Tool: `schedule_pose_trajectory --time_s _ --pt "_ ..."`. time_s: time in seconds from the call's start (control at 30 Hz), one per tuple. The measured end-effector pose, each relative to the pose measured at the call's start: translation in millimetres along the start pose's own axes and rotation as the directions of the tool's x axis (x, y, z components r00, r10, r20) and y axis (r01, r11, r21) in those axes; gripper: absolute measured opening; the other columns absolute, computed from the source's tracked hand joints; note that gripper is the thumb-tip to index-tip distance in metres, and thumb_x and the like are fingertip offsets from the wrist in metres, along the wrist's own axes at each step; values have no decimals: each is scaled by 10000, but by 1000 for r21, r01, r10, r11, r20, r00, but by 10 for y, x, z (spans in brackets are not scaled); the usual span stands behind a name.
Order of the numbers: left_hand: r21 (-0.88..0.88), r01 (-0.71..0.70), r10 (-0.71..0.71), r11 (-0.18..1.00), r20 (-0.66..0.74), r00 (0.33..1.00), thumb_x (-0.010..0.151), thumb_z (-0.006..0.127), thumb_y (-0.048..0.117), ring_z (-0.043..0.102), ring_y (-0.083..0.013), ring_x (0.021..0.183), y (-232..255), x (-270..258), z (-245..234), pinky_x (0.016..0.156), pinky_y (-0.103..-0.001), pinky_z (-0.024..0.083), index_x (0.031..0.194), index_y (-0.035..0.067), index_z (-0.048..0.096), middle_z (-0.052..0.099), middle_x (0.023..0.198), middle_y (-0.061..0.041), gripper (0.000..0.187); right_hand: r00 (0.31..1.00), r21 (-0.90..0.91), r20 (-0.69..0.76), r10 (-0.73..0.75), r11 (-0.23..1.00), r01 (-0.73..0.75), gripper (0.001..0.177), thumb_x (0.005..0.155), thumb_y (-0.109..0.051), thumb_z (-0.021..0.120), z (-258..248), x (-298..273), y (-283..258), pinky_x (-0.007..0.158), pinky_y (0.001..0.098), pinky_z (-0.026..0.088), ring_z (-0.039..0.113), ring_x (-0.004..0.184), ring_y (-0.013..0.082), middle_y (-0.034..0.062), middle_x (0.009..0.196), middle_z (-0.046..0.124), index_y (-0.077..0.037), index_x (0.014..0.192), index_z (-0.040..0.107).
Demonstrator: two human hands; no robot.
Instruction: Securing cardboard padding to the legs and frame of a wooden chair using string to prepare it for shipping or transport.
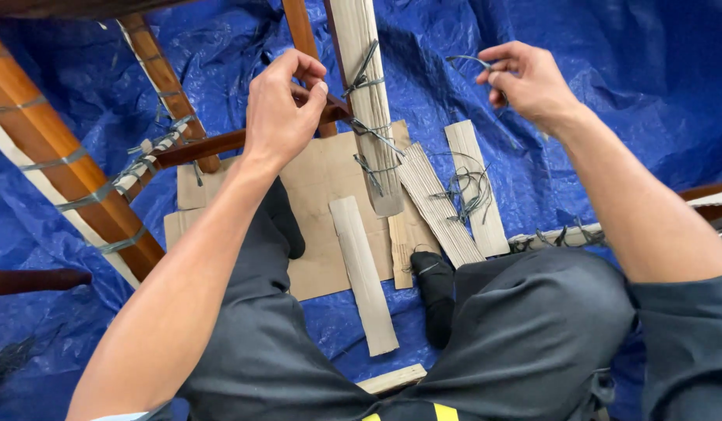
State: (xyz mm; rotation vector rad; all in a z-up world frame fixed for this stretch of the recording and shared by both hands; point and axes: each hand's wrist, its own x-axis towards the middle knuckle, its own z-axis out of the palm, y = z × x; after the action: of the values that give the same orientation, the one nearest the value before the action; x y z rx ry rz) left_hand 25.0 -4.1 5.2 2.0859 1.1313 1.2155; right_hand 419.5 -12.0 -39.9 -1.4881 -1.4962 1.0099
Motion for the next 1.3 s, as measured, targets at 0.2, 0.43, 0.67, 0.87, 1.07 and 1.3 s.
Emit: schedule_pose_trajectory --time_s 0.2,0.43,0.67,0.87,1.07,1.3 --pt "-46 -39 37 998 -41 998 938 706 38 748 -173 815 96 -46 -19 726 -291 610 1036 4 674 739 947 -83 108 997 33 37 -72 997 71 185 1045 -46 581 299 -154 -732 603 231 521 587 674 54 52 994 719 8 1205 657" --pt "-269 -50 98 962 169 981 956 746 151 714 -122 784 674 -176 48 680 -281 592 1228 16 620 696 1100 -63 329 955 50 -38 -295 954 297 126 1105 -101 608 747 -517 -959 633 188 424 532 733 11 -22 847 634 -7 1112 692" --pt "-307 234 -68 922 468 881 978 690 214 663 -74 663 685 -219 326 604 -257 551 1128 41 668 704 791 4 230 949 29 41 -312 950 311 153 1066 -151 622 823 -658 -1021 558 213 343 413 670 -3 -91 756 519 -20 1014 680" --pt "-186 113 -72 976 213 974 1056 659 224 519 -61 600 563 -134 151 539 -260 416 939 27 725 610 674 1 238 966 -24 80 -246 968 248 207 1045 -212 660 761 -639 -985 507 236 304 370 610 6 -102 680 468 -30 946 661" --pt "-147 66 -56 987 71 996 1052 659 218 546 -54 583 451 -105 67 540 -264 429 911 16 696 605 648 -4 249 969 -122 113 -220 965 234 220 1051 -222 644 672 -531 -873 503 252 301 367 603 15 -97 669 467 -39 932 664" --pt "-58 -18 15 998 -49 999 1054 682 212 569 -102 607 361 -112 -33 567 -296 446 920 17 697 642 687 -47 237 969 -158 76 -233 957 243 223 1062 -220 643 454 -320 -428 589 252 401 463 684 21 -101 760 597 -27 951 661"
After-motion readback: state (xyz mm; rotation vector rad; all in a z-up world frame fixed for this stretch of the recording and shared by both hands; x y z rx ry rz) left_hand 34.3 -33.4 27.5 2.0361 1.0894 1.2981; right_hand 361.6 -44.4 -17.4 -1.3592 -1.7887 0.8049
